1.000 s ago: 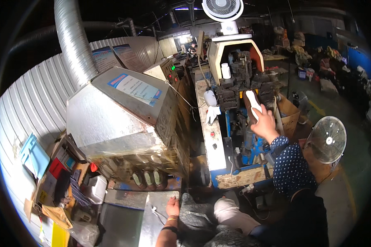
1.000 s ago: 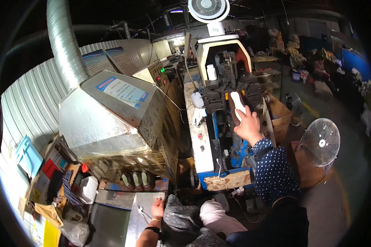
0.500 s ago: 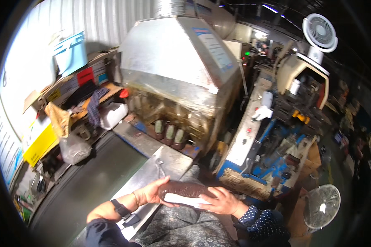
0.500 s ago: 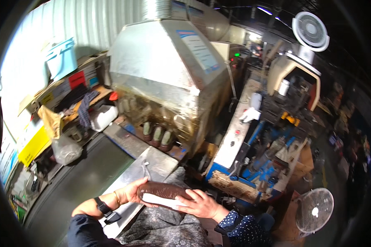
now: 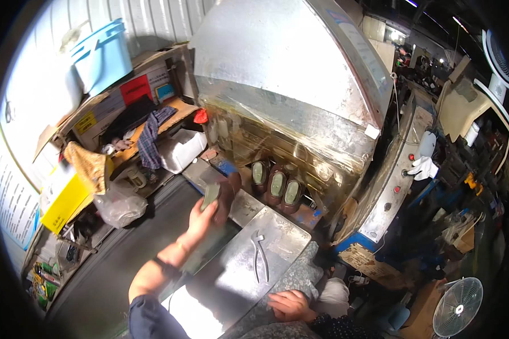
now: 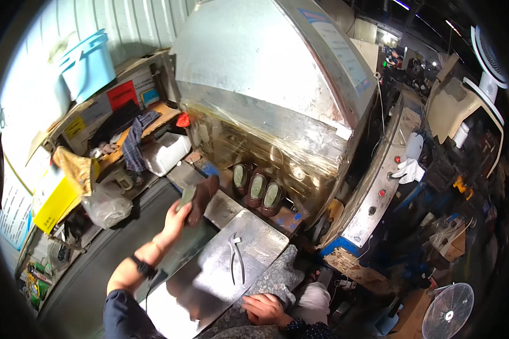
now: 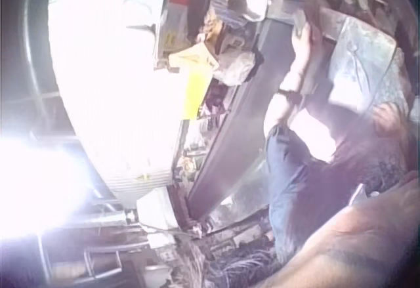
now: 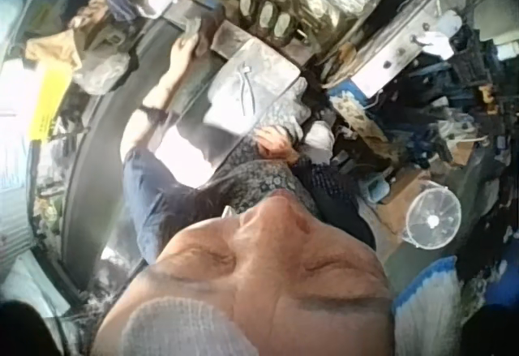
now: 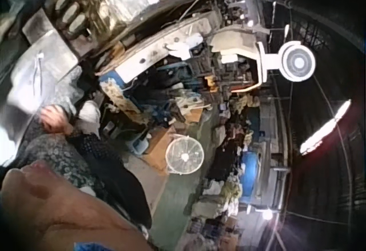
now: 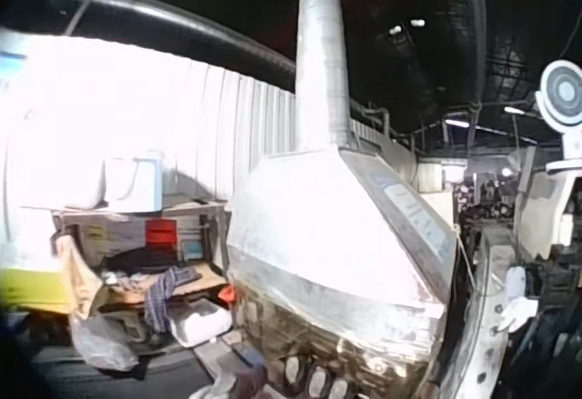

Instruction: The recorder is attaching shoe soles and putting them through a heating or pressing machine.

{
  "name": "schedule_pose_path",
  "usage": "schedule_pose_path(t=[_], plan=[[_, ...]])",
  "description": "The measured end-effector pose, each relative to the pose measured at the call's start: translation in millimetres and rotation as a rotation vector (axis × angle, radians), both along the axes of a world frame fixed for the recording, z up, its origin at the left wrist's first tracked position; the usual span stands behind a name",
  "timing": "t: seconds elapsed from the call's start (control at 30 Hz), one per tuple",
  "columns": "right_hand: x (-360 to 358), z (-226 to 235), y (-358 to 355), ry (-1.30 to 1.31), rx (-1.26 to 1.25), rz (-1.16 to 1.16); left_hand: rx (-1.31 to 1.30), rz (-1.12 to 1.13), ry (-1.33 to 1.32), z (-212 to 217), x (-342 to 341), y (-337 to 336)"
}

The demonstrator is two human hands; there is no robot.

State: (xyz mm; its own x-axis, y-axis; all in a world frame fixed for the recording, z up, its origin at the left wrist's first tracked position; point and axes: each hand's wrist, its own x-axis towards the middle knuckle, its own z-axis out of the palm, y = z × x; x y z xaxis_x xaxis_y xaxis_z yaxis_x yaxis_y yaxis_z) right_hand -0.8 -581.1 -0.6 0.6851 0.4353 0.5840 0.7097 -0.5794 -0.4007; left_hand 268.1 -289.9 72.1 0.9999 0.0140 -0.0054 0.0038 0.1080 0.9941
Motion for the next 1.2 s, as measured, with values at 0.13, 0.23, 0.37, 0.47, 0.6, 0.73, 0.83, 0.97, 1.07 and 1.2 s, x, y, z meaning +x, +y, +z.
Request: schedule_pose_path(t=[0.13, 0.23, 0.37, 0.47, 0.6, 0.73, 0.83, 0.97, 1.07, 1.2], plan=[[9, -25, -7, -0.010, -0.084, -0.008, 0.863, 0.162, -0.136, -25, 151, -53], [14, -37, -5, -0.058, -0.113, 0.030, 1.038, 0.265, -0.088, -88, 224, -49], [9, -60, -14, -0.052, -0.096, 0.011, 1.108, 0.101, -0.047, -119, 251, -75], [5, -75, -21, -0.145, -0.128, 0.035, 1.221, -0.094, 0.069, -128, 251, -92], [0, -82, -21, -0.219, -0.094, 0.061, 1.203, 0.061, -0.074, -134, 229, -127], [-6, -93, -28, -0.142, -0.009, 0.072, 1.445, -0.188, 0.082, -107, 206, -185], [6, -70, -26, -0.194, -0.159, 0.125, 1.512, -0.103, -0.016, -117, 225, -161], [12, -64, -24, -0.092, -0.064, 0.132, 1.500, -0.120, -0.076, -107, 236, -157], [16, -59, -16, -0.053, 0.053, 0.194, 1.659, -0.204, -0.378, -109, 228, -114], [6, -44, -15, -0.107, 0.073, 0.092, 1.067, -0.504, -0.573, -80, 133, -94]])
